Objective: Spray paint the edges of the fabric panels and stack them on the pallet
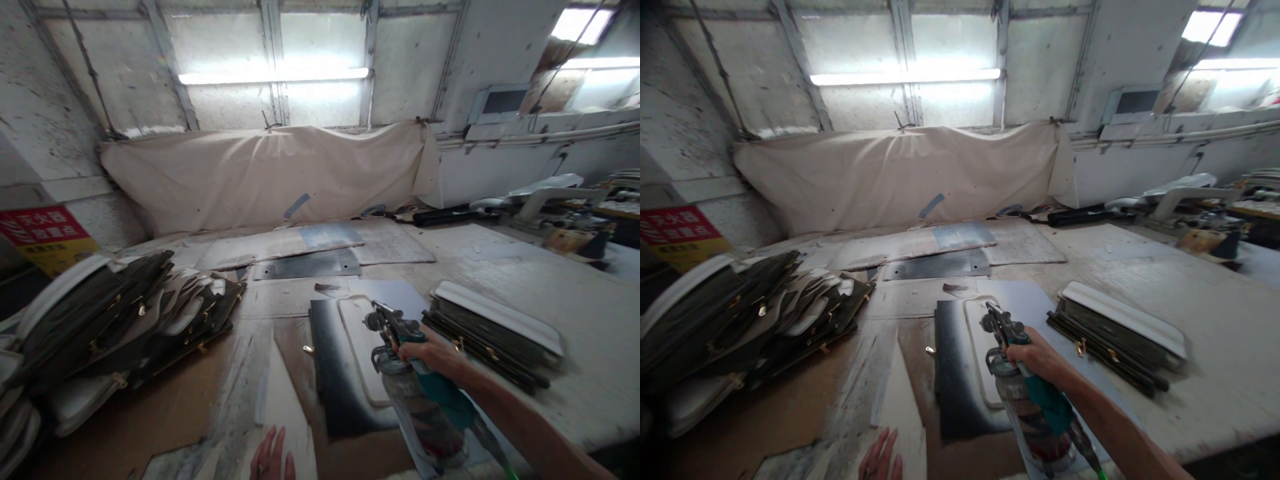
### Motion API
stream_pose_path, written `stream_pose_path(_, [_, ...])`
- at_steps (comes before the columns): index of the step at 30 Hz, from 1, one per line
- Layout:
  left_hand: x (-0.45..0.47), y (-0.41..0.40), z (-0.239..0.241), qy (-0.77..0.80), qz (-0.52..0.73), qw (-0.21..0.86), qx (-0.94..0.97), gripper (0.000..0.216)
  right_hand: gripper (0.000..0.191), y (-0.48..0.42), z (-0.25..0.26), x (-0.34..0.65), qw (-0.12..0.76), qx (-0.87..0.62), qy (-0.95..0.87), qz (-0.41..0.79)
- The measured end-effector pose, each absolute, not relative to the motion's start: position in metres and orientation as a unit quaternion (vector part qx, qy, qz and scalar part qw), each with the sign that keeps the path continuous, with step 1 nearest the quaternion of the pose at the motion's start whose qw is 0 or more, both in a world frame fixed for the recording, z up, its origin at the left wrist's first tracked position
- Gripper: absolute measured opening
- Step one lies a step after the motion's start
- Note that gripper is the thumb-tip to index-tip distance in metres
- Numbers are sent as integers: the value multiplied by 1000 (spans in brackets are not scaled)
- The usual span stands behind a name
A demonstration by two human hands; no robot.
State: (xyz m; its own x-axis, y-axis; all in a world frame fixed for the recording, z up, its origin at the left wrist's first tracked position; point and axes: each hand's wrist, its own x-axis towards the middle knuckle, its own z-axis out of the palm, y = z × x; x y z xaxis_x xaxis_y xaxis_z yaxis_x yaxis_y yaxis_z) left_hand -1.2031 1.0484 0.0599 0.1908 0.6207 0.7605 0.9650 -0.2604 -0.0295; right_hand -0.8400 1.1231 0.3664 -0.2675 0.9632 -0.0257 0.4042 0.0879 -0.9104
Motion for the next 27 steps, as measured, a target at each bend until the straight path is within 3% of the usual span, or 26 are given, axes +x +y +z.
stream_pose_path(12, [-1184,1031,79,-590,-325,225,-704,37,3,1090,363,-832,316,-529,-659,431])
stream_pose_path(27, [-1182,1028,86,-581,-361,246,-687,35,3,1123,361,-866,322,-578,-664,348])
